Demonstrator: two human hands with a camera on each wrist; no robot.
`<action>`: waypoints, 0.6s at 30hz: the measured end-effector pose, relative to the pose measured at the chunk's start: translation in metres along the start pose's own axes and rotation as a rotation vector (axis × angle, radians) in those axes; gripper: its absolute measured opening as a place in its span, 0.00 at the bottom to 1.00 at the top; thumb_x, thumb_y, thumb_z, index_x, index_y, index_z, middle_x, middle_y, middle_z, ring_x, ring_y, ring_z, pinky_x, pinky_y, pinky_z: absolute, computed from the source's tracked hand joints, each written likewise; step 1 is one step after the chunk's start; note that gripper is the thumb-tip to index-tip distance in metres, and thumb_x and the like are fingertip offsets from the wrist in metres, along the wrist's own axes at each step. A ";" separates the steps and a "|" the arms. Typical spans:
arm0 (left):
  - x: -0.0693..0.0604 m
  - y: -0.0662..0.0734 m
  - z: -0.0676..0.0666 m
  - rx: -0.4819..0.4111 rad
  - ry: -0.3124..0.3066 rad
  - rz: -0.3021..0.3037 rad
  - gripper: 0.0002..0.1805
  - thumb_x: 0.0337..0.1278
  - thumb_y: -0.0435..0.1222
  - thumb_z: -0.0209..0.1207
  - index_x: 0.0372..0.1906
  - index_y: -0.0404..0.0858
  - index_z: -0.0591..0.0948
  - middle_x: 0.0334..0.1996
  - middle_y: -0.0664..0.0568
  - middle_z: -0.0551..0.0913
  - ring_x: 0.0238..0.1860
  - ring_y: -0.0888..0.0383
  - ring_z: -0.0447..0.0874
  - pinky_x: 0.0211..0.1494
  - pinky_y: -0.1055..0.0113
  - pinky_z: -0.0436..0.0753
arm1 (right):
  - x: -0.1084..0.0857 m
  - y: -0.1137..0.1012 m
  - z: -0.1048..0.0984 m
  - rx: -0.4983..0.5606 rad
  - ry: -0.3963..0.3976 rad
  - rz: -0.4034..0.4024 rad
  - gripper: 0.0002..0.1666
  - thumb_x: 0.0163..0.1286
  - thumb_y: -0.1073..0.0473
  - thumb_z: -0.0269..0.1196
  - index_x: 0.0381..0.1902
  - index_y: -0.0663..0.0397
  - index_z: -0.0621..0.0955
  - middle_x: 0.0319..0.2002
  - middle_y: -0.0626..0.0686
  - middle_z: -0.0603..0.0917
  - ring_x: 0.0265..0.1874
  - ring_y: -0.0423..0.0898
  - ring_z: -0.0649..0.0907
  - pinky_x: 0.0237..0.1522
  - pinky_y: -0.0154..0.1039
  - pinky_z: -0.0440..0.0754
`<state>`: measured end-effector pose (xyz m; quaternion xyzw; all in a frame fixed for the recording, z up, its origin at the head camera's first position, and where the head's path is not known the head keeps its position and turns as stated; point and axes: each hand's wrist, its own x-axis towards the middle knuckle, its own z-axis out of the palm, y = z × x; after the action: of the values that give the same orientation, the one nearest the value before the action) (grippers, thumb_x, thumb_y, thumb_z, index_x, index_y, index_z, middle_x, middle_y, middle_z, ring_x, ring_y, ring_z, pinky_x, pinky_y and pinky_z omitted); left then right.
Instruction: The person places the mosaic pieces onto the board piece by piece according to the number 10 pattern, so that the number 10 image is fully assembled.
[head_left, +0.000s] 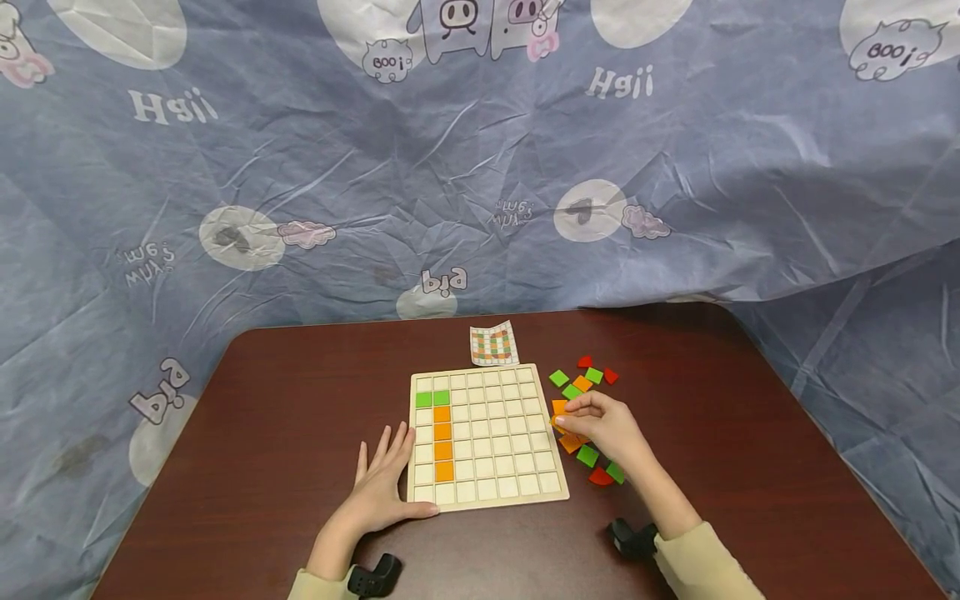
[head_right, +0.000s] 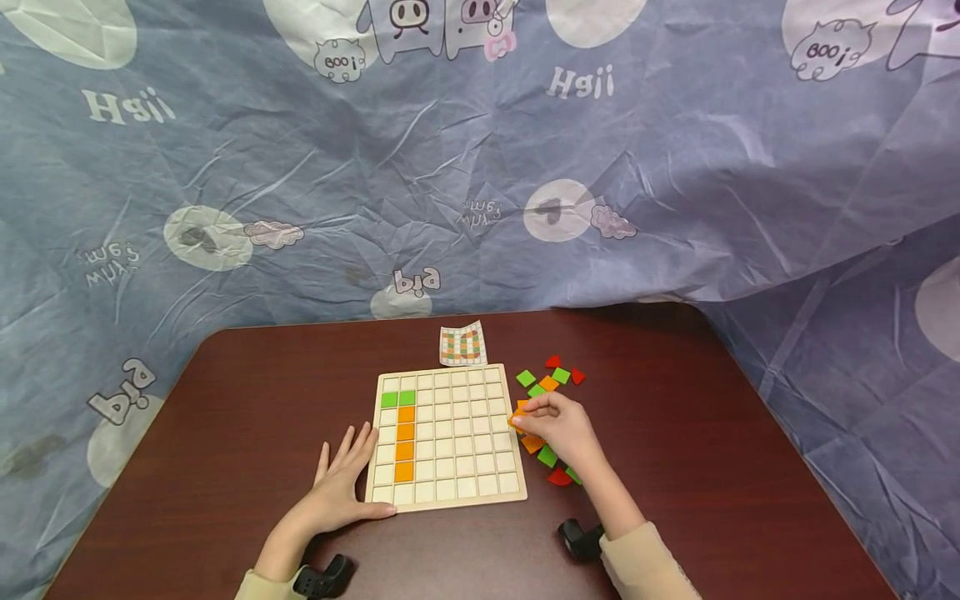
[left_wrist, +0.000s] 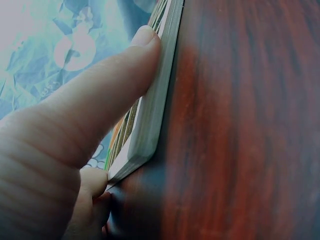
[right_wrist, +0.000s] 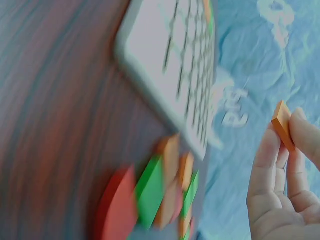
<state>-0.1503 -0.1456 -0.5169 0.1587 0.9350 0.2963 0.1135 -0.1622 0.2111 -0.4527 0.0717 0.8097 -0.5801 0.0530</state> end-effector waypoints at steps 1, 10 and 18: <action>0.000 0.000 0.000 -0.002 0.000 0.000 0.70 0.35 0.64 0.73 0.79 0.41 0.47 0.80 0.45 0.43 0.80 0.42 0.33 0.74 0.37 0.26 | 0.001 -0.003 0.006 0.013 -0.010 -0.003 0.18 0.61 0.59 0.71 0.44 0.65 0.80 0.36 0.51 0.89 0.35 0.44 0.87 0.42 0.42 0.86; 0.000 0.000 0.000 -0.007 -0.004 -0.002 0.69 0.36 0.64 0.72 0.80 0.41 0.46 0.80 0.46 0.42 0.80 0.42 0.33 0.75 0.37 0.26 | 0.004 -0.024 0.058 0.162 -0.159 -0.023 0.17 0.60 0.62 0.72 0.45 0.64 0.83 0.39 0.52 0.88 0.36 0.40 0.86 0.46 0.38 0.83; 0.000 0.000 0.000 -0.006 0.005 0.005 0.69 0.36 0.63 0.72 0.79 0.40 0.48 0.80 0.46 0.43 0.80 0.42 0.33 0.75 0.37 0.27 | 0.003 -0.029 0.109 0.160 -0.267 -0.042 0.16 0.60 0.63 0.71 0.45 0.64 0.85 0.39 0.57 0.89 0.35 0.43 0.88 0.47 0.46 0.86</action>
<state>-0.1501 -0.1457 -0.5165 0.1597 0.9340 0.2998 0.1111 -0.1703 0.0990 -0.4614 -0.0190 0.7480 -0.6480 0.1421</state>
